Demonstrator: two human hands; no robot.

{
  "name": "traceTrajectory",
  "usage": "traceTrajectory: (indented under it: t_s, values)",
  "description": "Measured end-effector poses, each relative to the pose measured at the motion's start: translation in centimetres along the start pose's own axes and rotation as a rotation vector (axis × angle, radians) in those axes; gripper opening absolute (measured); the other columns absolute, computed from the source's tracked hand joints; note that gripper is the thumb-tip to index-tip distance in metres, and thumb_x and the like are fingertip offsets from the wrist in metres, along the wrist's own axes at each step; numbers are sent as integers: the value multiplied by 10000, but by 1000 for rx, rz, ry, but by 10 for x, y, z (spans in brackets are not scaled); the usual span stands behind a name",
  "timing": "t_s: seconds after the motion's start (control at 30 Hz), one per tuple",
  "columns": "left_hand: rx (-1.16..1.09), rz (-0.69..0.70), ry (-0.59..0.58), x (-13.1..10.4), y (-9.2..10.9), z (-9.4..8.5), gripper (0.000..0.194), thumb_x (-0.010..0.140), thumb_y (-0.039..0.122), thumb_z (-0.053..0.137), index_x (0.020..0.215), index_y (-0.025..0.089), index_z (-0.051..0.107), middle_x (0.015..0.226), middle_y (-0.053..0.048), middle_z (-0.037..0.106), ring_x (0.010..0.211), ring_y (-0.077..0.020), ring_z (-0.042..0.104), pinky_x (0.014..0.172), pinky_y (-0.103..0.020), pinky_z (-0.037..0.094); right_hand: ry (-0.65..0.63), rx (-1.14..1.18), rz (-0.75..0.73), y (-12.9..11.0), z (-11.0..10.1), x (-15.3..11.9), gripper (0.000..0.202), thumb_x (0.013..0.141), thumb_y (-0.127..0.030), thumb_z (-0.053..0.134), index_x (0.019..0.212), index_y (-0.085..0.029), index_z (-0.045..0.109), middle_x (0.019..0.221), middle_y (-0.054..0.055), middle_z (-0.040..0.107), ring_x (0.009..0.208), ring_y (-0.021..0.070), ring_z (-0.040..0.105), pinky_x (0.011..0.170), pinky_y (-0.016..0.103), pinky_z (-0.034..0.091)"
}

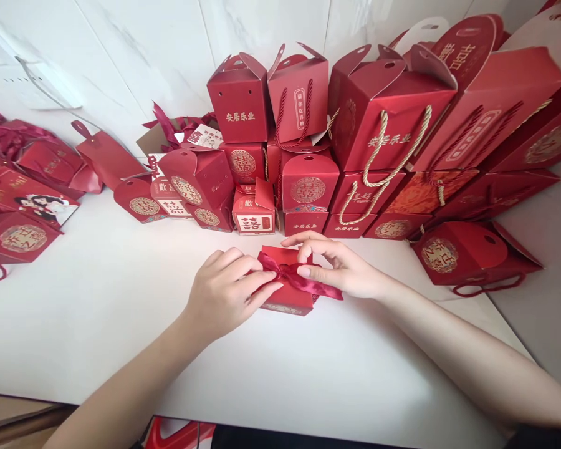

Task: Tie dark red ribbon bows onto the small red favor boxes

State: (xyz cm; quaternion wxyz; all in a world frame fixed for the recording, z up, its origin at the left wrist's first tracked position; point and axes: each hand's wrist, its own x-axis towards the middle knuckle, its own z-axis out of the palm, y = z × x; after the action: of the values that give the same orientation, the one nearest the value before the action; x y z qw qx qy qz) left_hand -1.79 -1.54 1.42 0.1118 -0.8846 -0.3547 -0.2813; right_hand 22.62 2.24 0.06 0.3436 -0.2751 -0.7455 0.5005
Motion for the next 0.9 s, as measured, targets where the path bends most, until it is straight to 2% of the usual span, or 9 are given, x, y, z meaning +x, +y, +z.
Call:
traceTrajectory:
  t_s: [0.13,0.23,0.4,0.53,0.7,0.9]
  values:
    - [-42,-25,-71,1,6,0,122,859,216,623,941,258,703,855,-16,709,761,-183,579,703,-337,437,-41,-41,13,2,1,1,144,879,-373,631,842,-243,682,1298,74,546,1312,263,458,1112,454,347]
    - [-85,-84,-111,5,11,-1,120,899,199,550,918,229,664,875,-34,684,799,-190,581,751,-333,446,-57,11,11,4,1,2,191,885,-379,624,788,-232,699,1306,64,548,1306,249,469,1120,428,341]
    - [-273,-329,-215,11,17,-5,197,957,249,433,796,204,536,757,-11,589,714,-157,552,651,-281,420,-37,98,37,5,4,2,227,882,-386,634,732,-224,687,1299,56,571,1292,243,484,1090,416,368]
    - [-352,-533,-237,10,20,-12,351,918,391,510,628,196,478,556,33,485,522,-118,454,539,-257,348,-26,97,48,7,7,2,254,899,-379,614,715,-217,682,1271,62,586,1296,239,477,1085,413,367]
    - [-625,-801,-488,8,19,-23,443,781,496,659,525,183,478,433,53,418,418,-87,345,448,-236,269,-4,81,47,12,6,3,278,912,-390,593,725,-206,687,1248,64,595,1251,242,509,1058,415,386]
    - [-867,-907,-698,11,6,-21,442,798,492,620,520,180,475,439,24,495,404,-92,368,423,-232,251,-30,77,48,14,5,3,285,931,-378,561,733,-199,662,1227,58,595,1167,225,545,1012,390,418]
